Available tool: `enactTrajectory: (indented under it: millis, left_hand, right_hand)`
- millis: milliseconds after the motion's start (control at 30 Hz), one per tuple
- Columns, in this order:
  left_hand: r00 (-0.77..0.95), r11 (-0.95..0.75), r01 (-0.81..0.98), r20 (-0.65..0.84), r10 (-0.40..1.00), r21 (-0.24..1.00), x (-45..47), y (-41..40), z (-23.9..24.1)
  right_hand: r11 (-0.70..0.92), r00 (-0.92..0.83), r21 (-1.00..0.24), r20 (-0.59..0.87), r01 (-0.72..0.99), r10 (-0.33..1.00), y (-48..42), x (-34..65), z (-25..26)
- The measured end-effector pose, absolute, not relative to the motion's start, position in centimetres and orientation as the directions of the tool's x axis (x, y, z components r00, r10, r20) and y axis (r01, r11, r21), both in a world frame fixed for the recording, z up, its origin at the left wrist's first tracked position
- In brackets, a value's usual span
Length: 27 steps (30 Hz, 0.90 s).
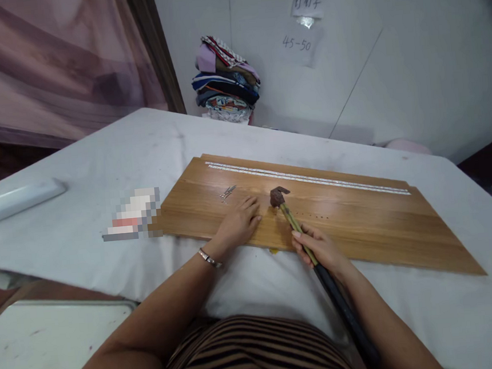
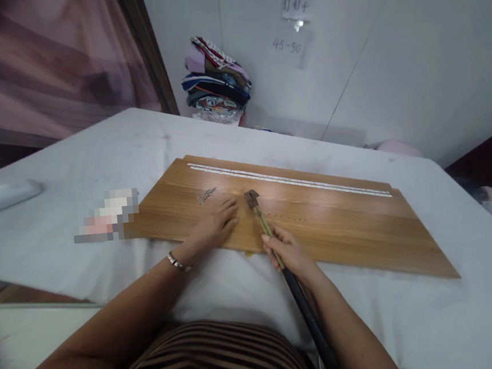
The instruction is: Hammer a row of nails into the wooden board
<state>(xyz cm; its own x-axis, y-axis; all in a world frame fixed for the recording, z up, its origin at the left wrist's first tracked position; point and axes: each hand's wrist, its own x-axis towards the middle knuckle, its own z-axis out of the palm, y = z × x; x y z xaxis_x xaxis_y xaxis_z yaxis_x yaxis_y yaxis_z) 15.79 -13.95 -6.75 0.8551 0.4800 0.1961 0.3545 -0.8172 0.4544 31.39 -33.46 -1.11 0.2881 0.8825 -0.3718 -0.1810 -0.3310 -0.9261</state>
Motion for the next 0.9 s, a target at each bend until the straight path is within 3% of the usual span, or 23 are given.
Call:
enactTrajectory:
  millis: [900]
  left_hand:
    - [0.855, -0.824, 0.346, 0.211, 0.474, 0.448, 15.91, -13.97, -6.73]
  right_hand:
    - [-0.331, 0.304, -0.924, -0.376, -0.189, 0.875, -33.32, 31.3, -0.92]
